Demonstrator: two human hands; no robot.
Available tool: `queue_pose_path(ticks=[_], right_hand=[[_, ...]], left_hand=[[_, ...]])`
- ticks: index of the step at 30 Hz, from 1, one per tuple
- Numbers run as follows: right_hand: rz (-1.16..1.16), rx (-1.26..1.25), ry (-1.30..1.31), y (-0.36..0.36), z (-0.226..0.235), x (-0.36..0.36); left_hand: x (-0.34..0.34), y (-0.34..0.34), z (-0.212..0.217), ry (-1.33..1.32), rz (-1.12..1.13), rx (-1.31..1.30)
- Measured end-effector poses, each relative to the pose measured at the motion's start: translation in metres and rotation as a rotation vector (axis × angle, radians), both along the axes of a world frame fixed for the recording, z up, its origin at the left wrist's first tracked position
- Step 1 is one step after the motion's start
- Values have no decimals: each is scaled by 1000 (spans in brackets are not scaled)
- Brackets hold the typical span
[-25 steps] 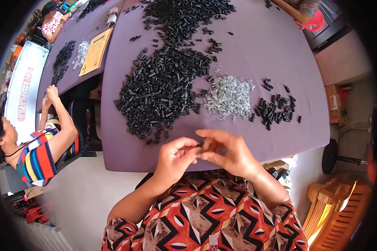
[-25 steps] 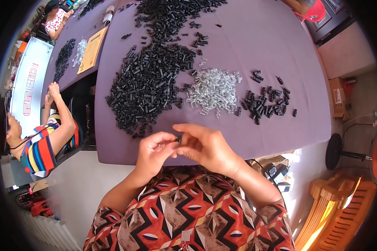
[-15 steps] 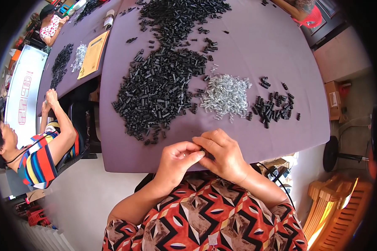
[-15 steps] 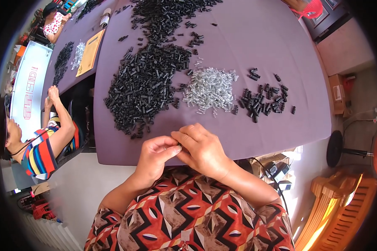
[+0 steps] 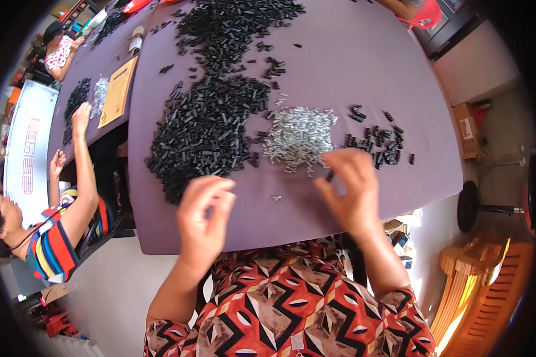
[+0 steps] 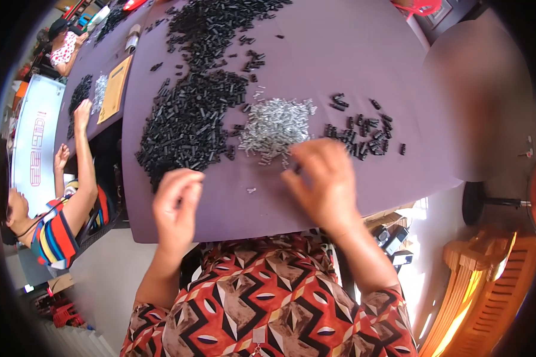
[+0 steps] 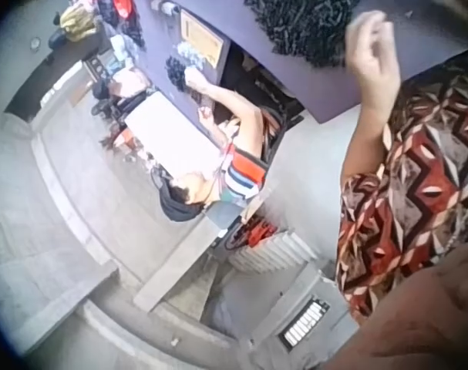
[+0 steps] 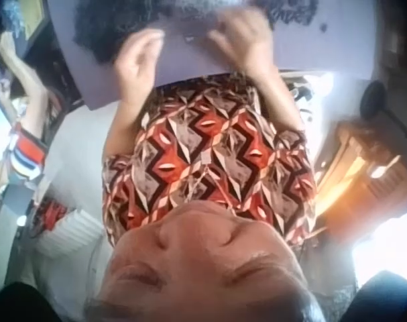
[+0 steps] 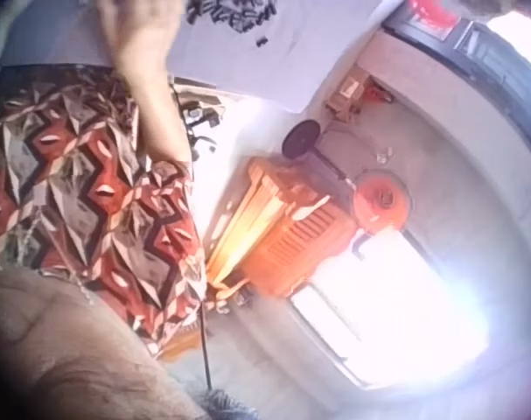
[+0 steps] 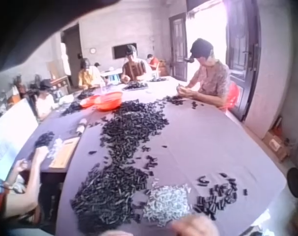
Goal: Manually assembling small clear and black plastic components at a workshop table.
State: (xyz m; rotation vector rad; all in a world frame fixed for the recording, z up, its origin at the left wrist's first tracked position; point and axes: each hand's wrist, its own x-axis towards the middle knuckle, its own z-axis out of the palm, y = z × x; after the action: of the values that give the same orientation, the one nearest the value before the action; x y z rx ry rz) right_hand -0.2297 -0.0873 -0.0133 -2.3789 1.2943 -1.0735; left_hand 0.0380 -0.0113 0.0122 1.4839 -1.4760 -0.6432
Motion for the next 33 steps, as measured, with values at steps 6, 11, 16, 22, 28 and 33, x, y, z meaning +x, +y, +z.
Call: queue_pose_path(ticks=[6, 11, 16, 22, 28, 33], right_hand=[[-130, 26, 216, -23, -8, -30], [-313, 45, 241, -34, -4, -51], [-280, -95, 206, -24, 4, -26], [281, 129, 35, 17, 3, 41], [270, 208, -74, 18, -13, 49], [287, 602, -314, 18, -2, 47]], left_hand=[[58, 18, -8, -395, 75, 6], [48, 23, -16, -621, -51, -49], [47, 11, -21, -706, -133, -63], [44, 2, -21, -731, -190, -69], [7, 15, -16, -167, -194, -16], [-22, 3, -25, 25, -202, 63]])
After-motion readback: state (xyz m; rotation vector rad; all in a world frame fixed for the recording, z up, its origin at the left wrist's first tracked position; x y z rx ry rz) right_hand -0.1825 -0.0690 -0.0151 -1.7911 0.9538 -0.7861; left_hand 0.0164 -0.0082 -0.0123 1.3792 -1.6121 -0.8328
